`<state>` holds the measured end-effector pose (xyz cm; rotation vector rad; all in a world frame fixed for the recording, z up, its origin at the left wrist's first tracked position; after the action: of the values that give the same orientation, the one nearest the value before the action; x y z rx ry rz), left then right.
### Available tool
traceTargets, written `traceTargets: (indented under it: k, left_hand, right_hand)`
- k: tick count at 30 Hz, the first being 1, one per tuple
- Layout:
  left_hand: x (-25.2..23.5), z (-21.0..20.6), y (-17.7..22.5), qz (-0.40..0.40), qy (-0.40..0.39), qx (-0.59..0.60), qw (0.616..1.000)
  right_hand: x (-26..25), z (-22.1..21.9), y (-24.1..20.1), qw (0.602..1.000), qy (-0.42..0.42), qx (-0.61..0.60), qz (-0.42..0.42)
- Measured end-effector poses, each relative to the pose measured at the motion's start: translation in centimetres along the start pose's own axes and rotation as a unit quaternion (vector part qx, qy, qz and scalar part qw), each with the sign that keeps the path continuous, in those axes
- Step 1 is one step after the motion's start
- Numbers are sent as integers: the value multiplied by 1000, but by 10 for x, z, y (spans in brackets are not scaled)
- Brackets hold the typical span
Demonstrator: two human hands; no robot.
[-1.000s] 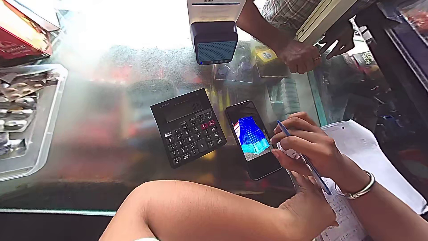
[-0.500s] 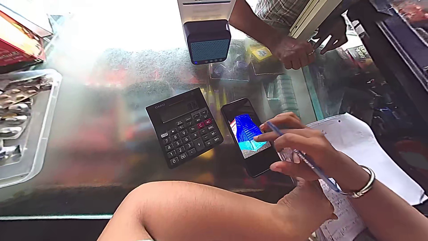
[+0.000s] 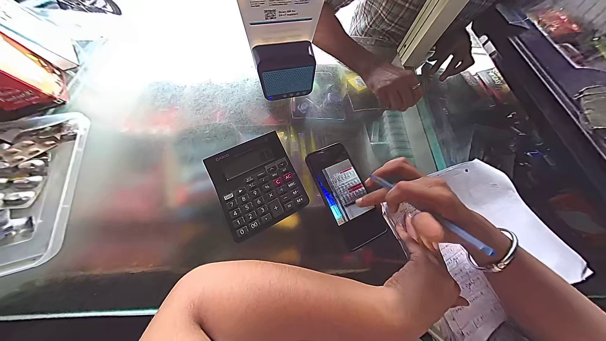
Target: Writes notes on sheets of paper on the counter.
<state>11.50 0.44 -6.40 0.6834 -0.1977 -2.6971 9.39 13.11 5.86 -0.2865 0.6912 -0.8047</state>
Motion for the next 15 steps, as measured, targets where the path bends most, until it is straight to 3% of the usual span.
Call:
traceTargets:
  k: [2,4,5,12,15]
  left_hand:
    - [-15,31,-7,10,-100,72,992]
    - [-25,50,-5,-2,-297,112,948]
    - [-27,53,-5,-10,-322,111,940]
    - [-30,64,-11,17,-274,140,951]
    - [-29,67,-14,34,-320,149,935]
  right_hand:
    - [2,10,7,999,24,30,-10]
    - [3,11,9,998,28,62,-6]
    - [3,10,9,997,30,73,-1]
    - [3,9,4,999,23,35,24]
    - [8,30,-10,969,111,212,53]
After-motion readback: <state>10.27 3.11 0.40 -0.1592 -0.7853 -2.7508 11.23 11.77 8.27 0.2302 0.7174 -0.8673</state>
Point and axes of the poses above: each hand's wrist, its own x-axis away from the middle knuckle, its own z-axis out of the back of the hand, y = z × x, the point moved 10 cm from there along -x, towards the middle knuckle, and after that the axes turned 10 degrees about x, right-handed, at the moved point
